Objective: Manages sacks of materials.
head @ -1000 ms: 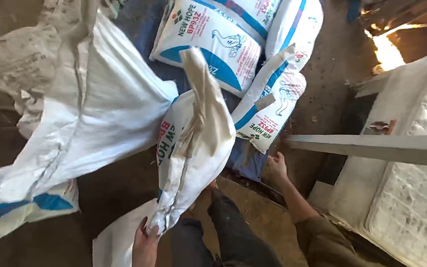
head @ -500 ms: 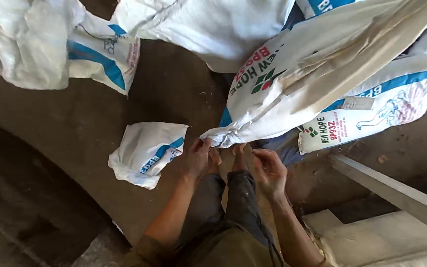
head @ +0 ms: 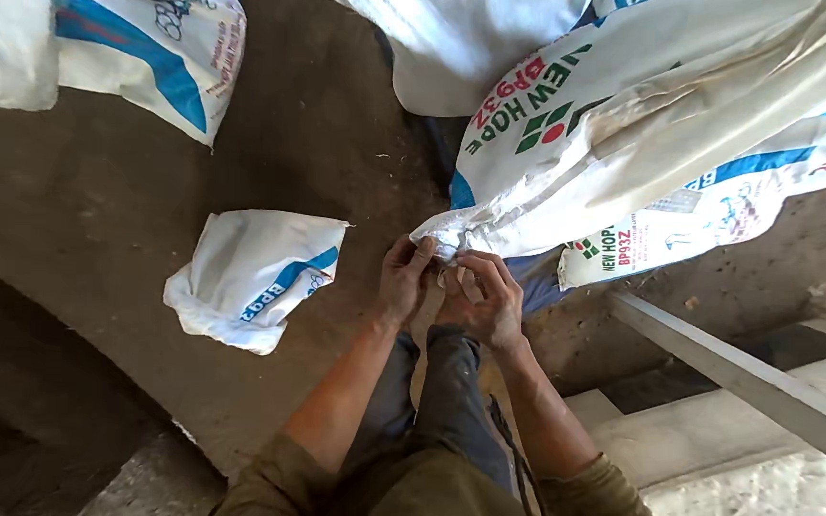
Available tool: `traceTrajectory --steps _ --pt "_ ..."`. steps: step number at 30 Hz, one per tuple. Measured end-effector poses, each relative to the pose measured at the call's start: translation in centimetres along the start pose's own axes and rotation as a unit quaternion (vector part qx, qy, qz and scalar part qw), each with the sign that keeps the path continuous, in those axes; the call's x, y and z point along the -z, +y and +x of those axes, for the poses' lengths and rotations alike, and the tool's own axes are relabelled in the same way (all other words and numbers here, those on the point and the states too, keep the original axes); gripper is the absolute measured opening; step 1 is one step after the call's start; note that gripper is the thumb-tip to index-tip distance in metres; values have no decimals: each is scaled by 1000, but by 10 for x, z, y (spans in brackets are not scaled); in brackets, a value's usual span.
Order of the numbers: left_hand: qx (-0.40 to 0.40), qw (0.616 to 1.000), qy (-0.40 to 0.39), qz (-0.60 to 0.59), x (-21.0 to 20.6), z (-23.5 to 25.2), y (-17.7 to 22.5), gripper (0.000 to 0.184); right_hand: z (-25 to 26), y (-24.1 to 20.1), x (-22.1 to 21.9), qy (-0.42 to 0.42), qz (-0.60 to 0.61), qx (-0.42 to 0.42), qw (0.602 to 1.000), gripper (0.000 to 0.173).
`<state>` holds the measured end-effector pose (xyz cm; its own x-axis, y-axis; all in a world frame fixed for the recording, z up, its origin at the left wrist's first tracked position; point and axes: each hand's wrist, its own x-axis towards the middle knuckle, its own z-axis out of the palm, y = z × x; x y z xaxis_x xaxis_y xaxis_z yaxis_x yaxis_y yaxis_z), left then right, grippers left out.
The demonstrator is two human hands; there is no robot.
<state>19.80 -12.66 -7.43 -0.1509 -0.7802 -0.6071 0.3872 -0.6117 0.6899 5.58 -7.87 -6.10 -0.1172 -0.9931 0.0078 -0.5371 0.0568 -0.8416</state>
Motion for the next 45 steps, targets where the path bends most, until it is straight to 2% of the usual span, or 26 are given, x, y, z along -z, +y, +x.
traceTrajectory --steps 6,14,18,27,33,40,45 --pt "-25 1000 -6 7 0 0 -6 13 -1 8 -1 14 65 -25 998 17" --pt "-57 997 -17 54 -2 0 -5 9 3 5 4 15 38 -20 999 12" --pt "-62 996 -25 64 -1 1 -6 9 6 4 8 -2 68 -57 996 11" --pt "-74 994 -39 74 4 2 -7 9 18 -3 18 -38 165 -214 962 14" --pt "-74 992 -48 87 9 3 -9 11 22 -3 20 -46 152 -236 959 14" --pt "-84 989 -68 96 19 4 -11 11 34 -6 25 18 102 -208 973 16" --pt "-62 992 -50 102 22 4 -11 10 50 -5 32 84 201 -221 951 14"
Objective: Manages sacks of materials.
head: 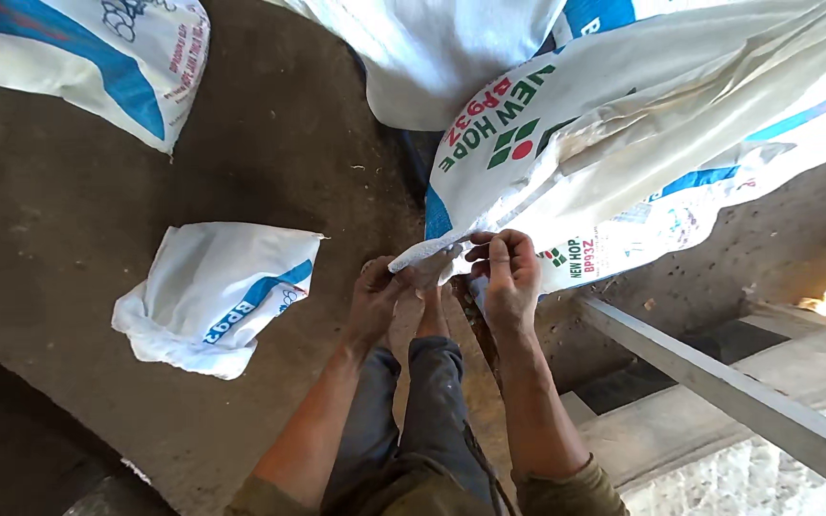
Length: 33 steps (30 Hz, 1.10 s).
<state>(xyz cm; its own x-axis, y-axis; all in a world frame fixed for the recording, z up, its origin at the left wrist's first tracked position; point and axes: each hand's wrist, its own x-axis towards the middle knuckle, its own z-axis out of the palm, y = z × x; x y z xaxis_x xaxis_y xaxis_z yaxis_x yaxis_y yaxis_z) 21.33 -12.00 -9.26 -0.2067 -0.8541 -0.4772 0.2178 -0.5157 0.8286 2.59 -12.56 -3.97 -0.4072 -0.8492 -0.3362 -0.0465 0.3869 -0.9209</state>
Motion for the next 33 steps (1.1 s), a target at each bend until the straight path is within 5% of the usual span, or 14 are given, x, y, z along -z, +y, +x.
traceTrajectory --steps 8,12,15,18,33 --pt "-12 998 21 -49 -10 4 2 13 12 -3 8 31 16 8 999 11" --pt "-26 986 104 130 -18 -1 12 21 11 -14 4 -36 -10 3 999 9" --pt "-177 918 184 303 -39 -14 21 41 14 -22 2 -86 -55 15 995 10" --pt "-313 868 155 353 -64 -21 32 15 20 -28 3 -110 -87 37 989 11" --pt "-105 878 20 467 -64 19 27 13 21 -17 12 -144 -66 51 986 9"
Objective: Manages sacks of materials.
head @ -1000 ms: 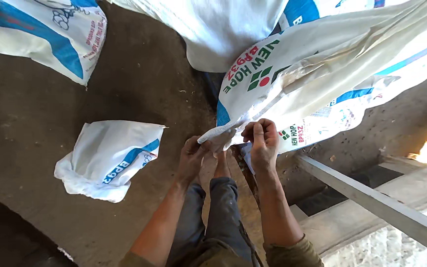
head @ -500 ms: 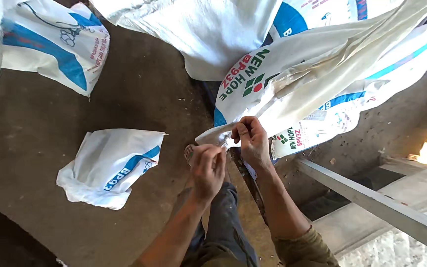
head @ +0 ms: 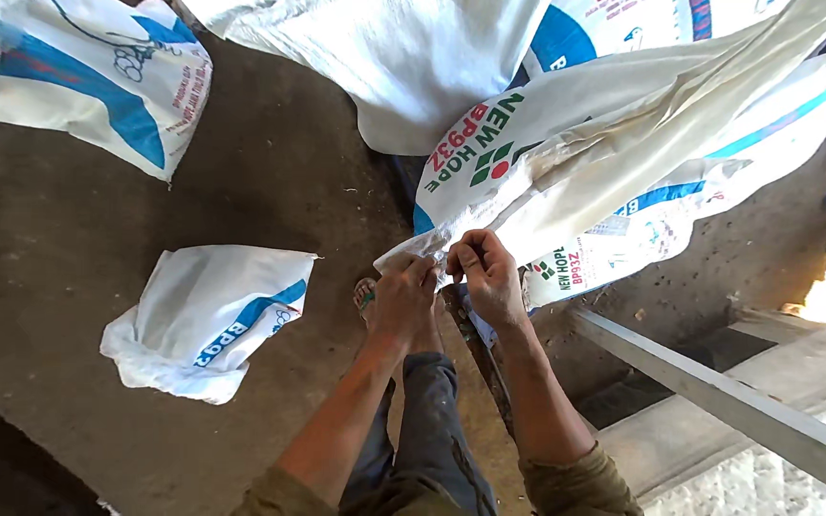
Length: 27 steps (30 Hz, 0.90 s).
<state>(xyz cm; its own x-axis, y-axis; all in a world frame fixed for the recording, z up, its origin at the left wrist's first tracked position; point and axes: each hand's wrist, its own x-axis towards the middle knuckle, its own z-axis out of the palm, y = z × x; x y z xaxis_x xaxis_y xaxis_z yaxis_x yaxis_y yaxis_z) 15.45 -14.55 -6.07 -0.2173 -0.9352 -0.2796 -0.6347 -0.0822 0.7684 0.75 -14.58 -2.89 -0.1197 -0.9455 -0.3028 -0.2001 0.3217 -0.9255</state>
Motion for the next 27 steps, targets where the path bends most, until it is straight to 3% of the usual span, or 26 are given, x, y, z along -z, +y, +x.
traceTrajectory --steps 8,11,19,27 --pt "-14 1000 -28 -1 -6 5 12 15 0 -1 7 16 16 -2 1000 9" --pt "-58 998 6 22 -14 3 8 13 0 -1 9 8 15 3 1000 9" --pt "-64 993 64 73 -27 5 3 13 -4 3 -3 21 28 -12 999 10" --pt "-97 988 94 71 -34 -4 -9 14 8 4 -3 18 -102 3 995 16"
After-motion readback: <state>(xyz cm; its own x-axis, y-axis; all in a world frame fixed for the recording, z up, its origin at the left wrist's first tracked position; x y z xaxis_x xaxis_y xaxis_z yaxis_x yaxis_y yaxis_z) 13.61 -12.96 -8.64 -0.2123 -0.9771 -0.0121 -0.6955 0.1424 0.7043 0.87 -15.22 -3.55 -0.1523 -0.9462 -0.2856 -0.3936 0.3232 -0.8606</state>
